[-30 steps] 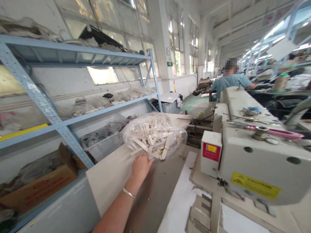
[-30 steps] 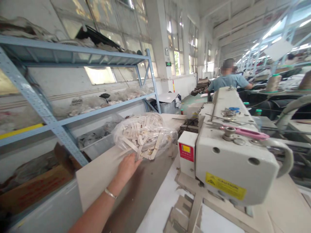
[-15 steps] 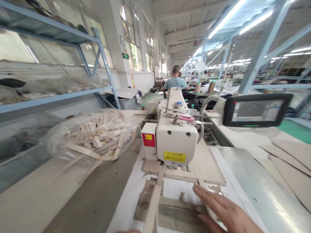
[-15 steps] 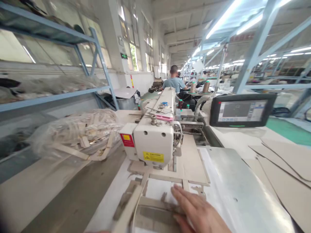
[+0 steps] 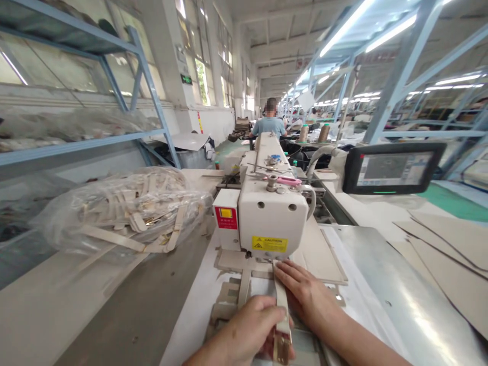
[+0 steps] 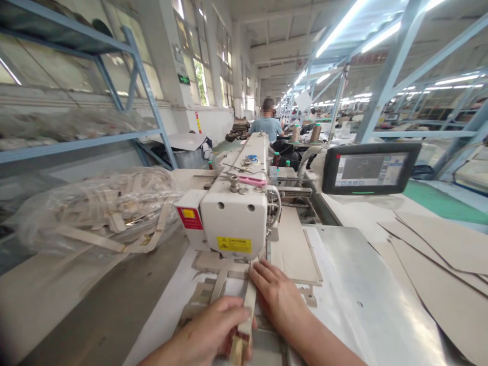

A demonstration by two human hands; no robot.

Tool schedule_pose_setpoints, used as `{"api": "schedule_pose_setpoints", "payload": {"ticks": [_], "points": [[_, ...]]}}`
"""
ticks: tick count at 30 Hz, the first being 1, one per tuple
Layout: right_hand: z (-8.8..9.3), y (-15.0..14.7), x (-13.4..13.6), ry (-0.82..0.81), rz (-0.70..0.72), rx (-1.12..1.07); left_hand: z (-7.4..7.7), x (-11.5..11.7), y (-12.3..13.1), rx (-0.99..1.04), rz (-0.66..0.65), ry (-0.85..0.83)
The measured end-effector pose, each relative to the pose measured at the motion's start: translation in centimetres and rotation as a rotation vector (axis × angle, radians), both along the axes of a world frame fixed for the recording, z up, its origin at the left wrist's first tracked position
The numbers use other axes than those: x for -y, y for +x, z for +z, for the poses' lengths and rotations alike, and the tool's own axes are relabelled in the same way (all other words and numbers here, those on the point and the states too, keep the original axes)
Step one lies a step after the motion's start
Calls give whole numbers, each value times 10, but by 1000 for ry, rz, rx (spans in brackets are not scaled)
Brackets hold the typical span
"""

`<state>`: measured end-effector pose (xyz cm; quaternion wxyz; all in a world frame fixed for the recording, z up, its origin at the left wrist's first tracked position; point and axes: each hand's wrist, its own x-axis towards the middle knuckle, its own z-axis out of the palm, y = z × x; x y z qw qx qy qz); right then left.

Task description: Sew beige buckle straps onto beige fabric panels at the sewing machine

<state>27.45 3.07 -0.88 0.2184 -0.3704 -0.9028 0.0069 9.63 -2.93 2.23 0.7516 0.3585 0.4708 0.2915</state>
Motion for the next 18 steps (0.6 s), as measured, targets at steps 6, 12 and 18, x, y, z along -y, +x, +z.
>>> {"api": "schedule_pose_setpoints", "payload": {"ticks": [6, 12, 18], "points": [[-10, -3, -5, -68, -53, 56, -2, -2, 3, 35, 56, -50], [7, -9, -11, -132, -120, 62, 1, -6, 8, 8, 93, -34], [13, -10, -17, -131, -128, 50, -4, -5, 7, 18, 131, -17]]}}
